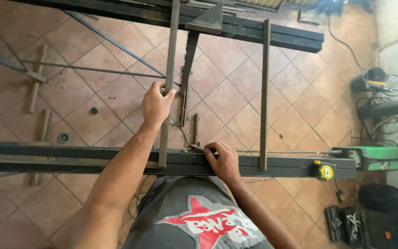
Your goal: Measuring, cutting metal bars with an angle grinder, and positioning them to fabricate a metal frame.
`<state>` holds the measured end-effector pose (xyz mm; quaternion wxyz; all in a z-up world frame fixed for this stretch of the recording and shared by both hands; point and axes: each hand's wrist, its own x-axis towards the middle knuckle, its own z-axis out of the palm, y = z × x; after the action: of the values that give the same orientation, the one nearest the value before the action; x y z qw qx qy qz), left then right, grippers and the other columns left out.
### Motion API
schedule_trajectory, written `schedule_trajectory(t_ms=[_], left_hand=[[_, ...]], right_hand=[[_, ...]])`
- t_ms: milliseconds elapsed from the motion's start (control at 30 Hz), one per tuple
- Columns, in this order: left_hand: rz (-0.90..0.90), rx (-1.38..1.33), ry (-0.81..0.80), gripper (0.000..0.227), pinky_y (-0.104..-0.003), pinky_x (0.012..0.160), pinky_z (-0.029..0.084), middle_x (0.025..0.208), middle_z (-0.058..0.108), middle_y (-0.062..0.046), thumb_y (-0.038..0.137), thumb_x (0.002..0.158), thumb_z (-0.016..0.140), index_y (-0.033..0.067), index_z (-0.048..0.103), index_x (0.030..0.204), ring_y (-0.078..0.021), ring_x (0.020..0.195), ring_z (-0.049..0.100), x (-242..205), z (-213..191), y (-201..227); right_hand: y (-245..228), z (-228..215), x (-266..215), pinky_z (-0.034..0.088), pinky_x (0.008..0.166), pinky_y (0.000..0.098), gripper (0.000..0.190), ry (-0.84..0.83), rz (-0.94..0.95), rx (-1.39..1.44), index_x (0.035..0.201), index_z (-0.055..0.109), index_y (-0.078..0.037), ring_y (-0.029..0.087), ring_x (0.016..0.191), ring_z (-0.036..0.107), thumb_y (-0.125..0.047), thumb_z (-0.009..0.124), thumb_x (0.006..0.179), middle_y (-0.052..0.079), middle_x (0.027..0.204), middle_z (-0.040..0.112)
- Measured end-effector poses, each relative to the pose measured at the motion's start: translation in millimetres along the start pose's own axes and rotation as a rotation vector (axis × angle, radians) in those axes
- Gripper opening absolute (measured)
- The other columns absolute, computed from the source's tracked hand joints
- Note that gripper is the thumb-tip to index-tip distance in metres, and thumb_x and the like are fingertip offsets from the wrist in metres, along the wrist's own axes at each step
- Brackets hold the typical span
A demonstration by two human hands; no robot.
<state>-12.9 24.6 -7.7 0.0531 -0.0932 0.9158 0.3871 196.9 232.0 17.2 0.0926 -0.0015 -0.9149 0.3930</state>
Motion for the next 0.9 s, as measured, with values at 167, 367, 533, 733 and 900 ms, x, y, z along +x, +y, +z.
schedule_trajectory(t_ms=[167,367,533,733,900], left_hand=[[-0.025,-0.026,-0.03,0.035,-0.054,0.086,0.058,0.091,0.077,-0.004,0.047,0.083,0.074,0.0231,0.068,0.109,-0.0339,0.097,0.074,-3.9,-11.9,12.3],[-0.018,-0.125,-0.074,0.03,-0.047,0.085,0.059,0.084,0.076,0.001,0.046,0.078,0.074,0.0238,0.072,0.097,-0.0288,0.094,0.075,7.8,-7.1,4.0],[0.018,-0.229,-0.096,0.031,-0.048,0.085,0.058,0.084,0.075,-0.005,0.044,0.079,0.073,0.02,0.072,0.099,-0.0326,0.094,0.074,-3.5,-15.4,7.7],[0.157,-0.477,-0.103,0.029,-0.038,0.066,0.051,0.07,0.062,-0.004,0.038,0.084,0.077,0.0144,0.067,0.096,-0.0171,0.069,0.061,-33.3,-5.7,42.0],[0.331,-0.701,-0.062,0.013,-0.029,0.06,0.048,0.067,0.059,-0.003,0.02,0.093,0.073,0.0089,0.067,0.094,-0.0138,0.066,0.055,-75.3,29.8,103.1]], right_hand=[[-6.0,-2.6,1.0,0.058,0.068,0.0404,0.006,0.015,0.01,0.007,0.092,0.076,-0.02,0.029,0.077,0.075,-0.022,0.077,0.086,0.005,0.075,0.073],[-8.9,-2.2,1.0,0.059,0.068,0.0397,0.007,0.035,-0.004,0.001,0.091,0.075,-0.02,0.029,0.076,0.075,-0.022,0.077,0.085,0.005,0.074,0.072],[-8.8,-2.3,-1.6,0.059,0.068,0.0394,0.008,0.066,0.021,0.017,0.091,0.076,-0.02,0.027,0.076,0.075,-0.023,0.079,0.084,0.004,0.074,0.072],[-25.8,-33.9,-1.9,0.059,0.073,0.04,0.012,0.049,0.201,0.308,0.102,0.078,-0.012,0.03,0.08,0.076,-0.012,0.07,0.093,0.013,0.081,0.076],[-37.1,-69.2,5.1,0.057,0.093,0.0474,0.042,-0.186,0.21,0.722,0.134,0.064,-0.001,0.028,0.103,0.072,-0.017,0.07,0.096,0.024,0.11,0.076]])
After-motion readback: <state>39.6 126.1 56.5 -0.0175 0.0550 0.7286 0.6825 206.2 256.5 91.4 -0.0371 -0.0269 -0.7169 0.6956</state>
